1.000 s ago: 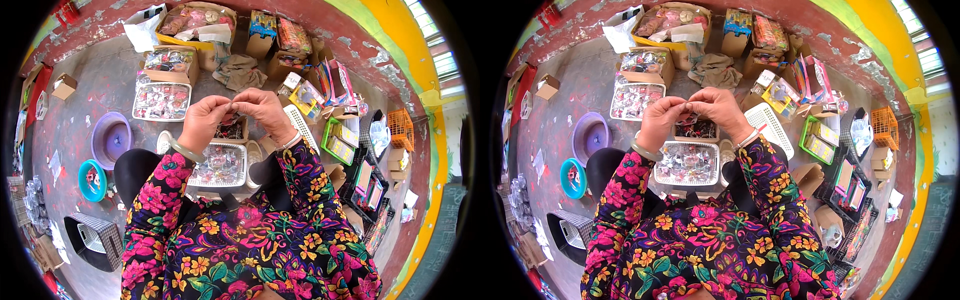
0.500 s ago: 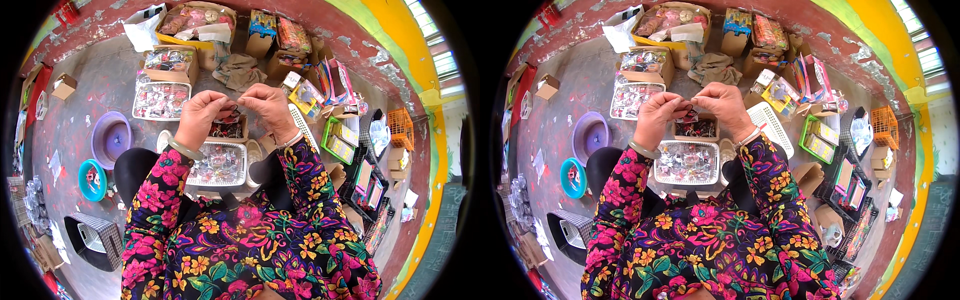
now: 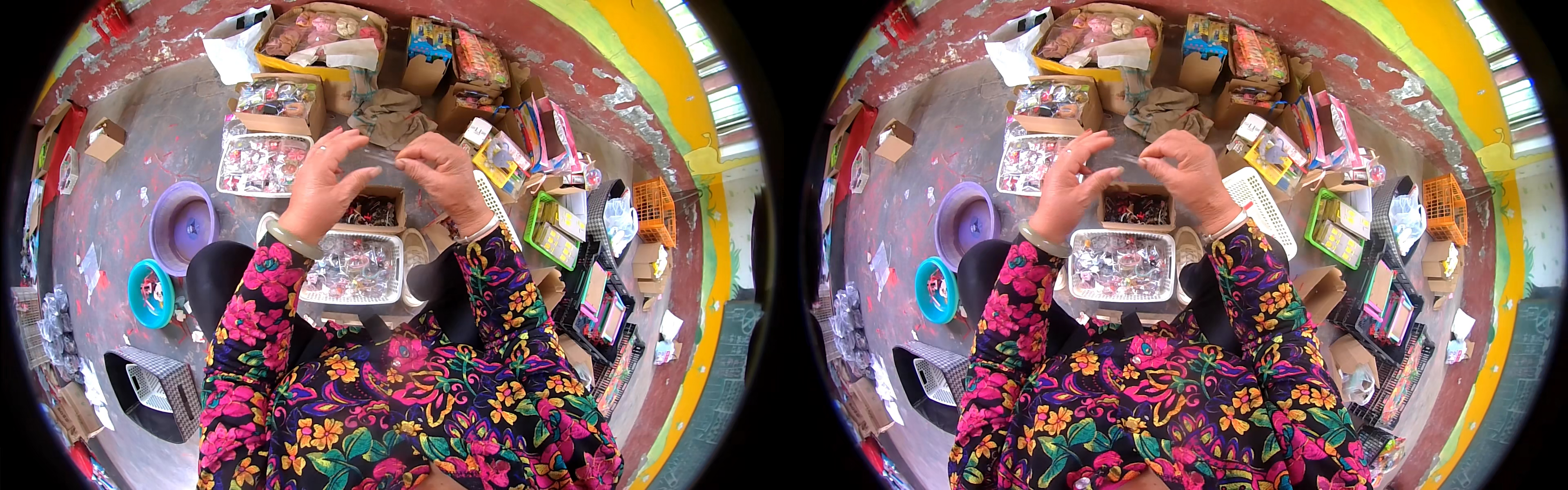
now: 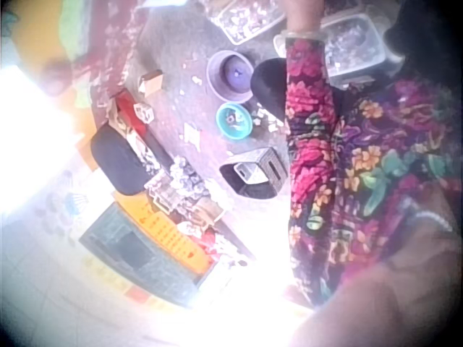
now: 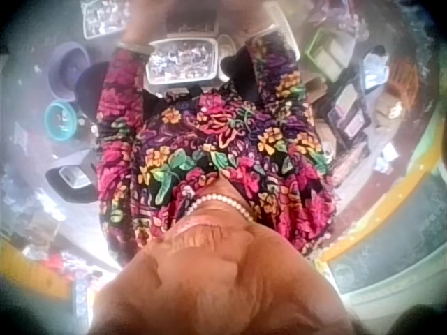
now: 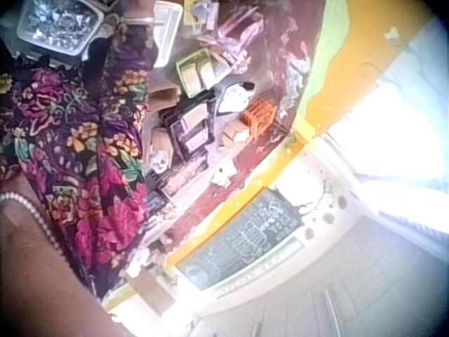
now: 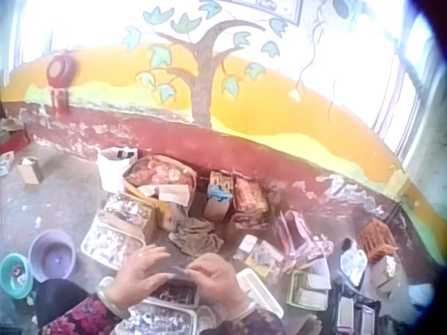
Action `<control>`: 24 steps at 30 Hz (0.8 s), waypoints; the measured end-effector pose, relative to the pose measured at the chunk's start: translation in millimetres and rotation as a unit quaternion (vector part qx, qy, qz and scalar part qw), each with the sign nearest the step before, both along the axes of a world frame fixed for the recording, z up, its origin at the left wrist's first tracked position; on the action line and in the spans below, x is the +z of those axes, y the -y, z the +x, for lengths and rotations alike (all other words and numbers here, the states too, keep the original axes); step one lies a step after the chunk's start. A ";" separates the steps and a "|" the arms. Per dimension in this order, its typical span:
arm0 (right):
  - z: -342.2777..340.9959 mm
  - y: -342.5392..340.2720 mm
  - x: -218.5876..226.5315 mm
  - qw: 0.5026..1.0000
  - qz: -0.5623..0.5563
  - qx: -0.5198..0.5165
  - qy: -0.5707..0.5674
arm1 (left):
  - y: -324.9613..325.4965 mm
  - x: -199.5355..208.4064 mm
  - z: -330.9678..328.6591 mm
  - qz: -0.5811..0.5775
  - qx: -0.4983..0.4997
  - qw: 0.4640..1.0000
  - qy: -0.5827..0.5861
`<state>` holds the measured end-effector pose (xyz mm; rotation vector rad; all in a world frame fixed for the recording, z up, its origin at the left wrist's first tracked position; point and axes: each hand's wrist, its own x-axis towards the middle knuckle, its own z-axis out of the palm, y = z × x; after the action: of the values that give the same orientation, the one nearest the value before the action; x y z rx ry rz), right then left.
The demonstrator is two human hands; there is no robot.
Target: The person sits on the floor surrounded by boxes and baskets, picking up small items like hair ties and placing them into small plastic bags. They seal the bags and place them into a white basket, repeating the process with different items.
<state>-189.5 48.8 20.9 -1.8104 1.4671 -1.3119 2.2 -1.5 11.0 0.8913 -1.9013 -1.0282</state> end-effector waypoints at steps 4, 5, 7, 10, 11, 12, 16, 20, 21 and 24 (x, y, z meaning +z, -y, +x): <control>3.9 1.3 1.6 0.990 -0.042 0.050 -0.124 | 3.2 -10.0 -2.9 -0.157 -0.035 0.982 0.101; 4.0 0.7 1.9 0.992 -0.031 0.054 -0.111 | 3.4 -11.4 -3.2 -0.147 -0.057 0.982 0.103; 5.3 -0.7 3.2 0.994 -0.010 0.062 -0.085 | 5.3 -13.8 -0.7 -0.106 -0.075 0.988 0.085; 6.7 -2.2 6.4 0.996 0.003 0.081 -0.043 | 5.8 -13.2 1.8 -0.009 -0.090 0.995 0.040; 7.4 -2.5 6.0 0.996 0.007 0.082 -0.016 | 5.6 -12.2 2.9 0.030 -0.093 0.995 0.023; 6.6 -3.1 5.5 0.997 0.010 0.082 0.009 | 5.6 -10.7 2.9 0.032 -0.093 0.995 0.021; 1.4 -5.3 6.7 0.987 0.070 0.082 0.120 | 4.0 4.3 7.5 0.091 -0.085 0.992 0.011; 0.4 -6.5 6.9 0.976 0.089 0.066 0.189 | 4.5 8.2 9.0 0.223 -0.092 0.970 -0.040; 0.7 -5.8 4.1 0.970 0.095 0.065 0.214 | 5.5 6.5 9.9 0.236 -0.112 0.963 -0.072; 3.7 -5.7 0.8 0.947 0.118 0.053 0.293 | 7.0 3.0 10.9 0.274 -0.151 0.939 -0.146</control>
<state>-185.8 54.5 21.7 -1.1843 1.1204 -1.3915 13.1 -8.5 14.0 0.6966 -1.5448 -1.8282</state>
